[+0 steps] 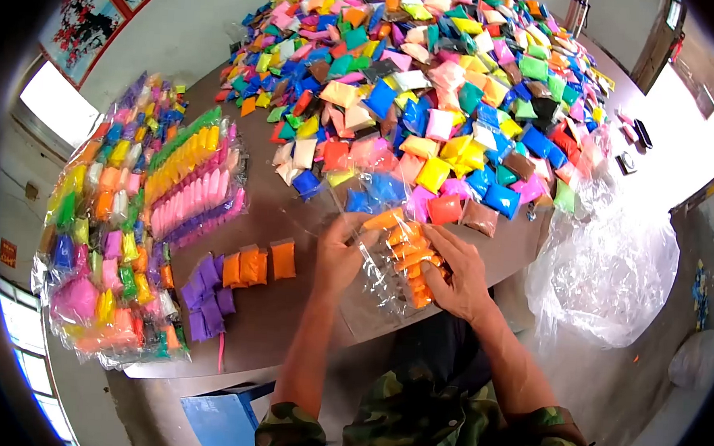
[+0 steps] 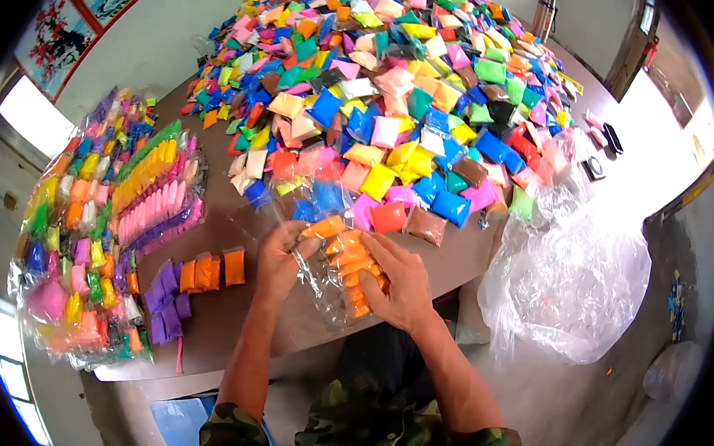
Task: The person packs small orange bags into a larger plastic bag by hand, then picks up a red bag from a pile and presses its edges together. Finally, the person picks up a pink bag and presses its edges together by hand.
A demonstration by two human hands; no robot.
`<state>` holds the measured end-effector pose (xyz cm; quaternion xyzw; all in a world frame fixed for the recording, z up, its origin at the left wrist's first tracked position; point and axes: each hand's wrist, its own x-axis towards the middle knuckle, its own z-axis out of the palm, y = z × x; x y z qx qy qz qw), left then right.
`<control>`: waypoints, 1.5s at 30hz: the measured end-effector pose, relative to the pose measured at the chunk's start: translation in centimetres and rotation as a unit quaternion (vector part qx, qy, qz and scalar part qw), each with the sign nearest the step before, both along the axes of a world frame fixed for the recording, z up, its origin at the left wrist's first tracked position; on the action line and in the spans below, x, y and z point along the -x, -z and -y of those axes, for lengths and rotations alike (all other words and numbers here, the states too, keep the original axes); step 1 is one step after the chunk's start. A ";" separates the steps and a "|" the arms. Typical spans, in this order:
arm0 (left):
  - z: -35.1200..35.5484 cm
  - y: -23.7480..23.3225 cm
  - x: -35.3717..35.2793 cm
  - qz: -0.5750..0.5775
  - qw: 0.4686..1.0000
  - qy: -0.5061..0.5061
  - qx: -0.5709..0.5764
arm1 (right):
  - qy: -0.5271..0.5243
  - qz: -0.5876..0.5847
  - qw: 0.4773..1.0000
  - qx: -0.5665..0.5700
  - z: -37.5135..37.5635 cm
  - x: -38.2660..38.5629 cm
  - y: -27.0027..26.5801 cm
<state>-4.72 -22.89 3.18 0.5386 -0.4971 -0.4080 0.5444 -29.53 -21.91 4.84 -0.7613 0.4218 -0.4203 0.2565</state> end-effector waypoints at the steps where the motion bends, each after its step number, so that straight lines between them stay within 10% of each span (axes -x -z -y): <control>1: 0.2 0.1 0.0 0.027 0.999 0.000 -0.031 | 0.003 -0.004 1.000 0.004 -0.1 0.0 -0.2; 4: -0.1 -1.3 0.1 0.182 0.982 0.013 -0.049 | 0.002 -0.010 1.000 0.003 -0.1 0.1 -0.2; 21: 0.8 0.0 -0.2 0.259 0.951 0.111 0.128 | -0.035 0.082 0.974 -0.208 1.4 0.1 -1.4; 45: 1.5 -0.7 0.4 0.347 0.902 0.135 0.217 | -0.043 0.049 0.993 -0.101 2.1 -0.4 0.2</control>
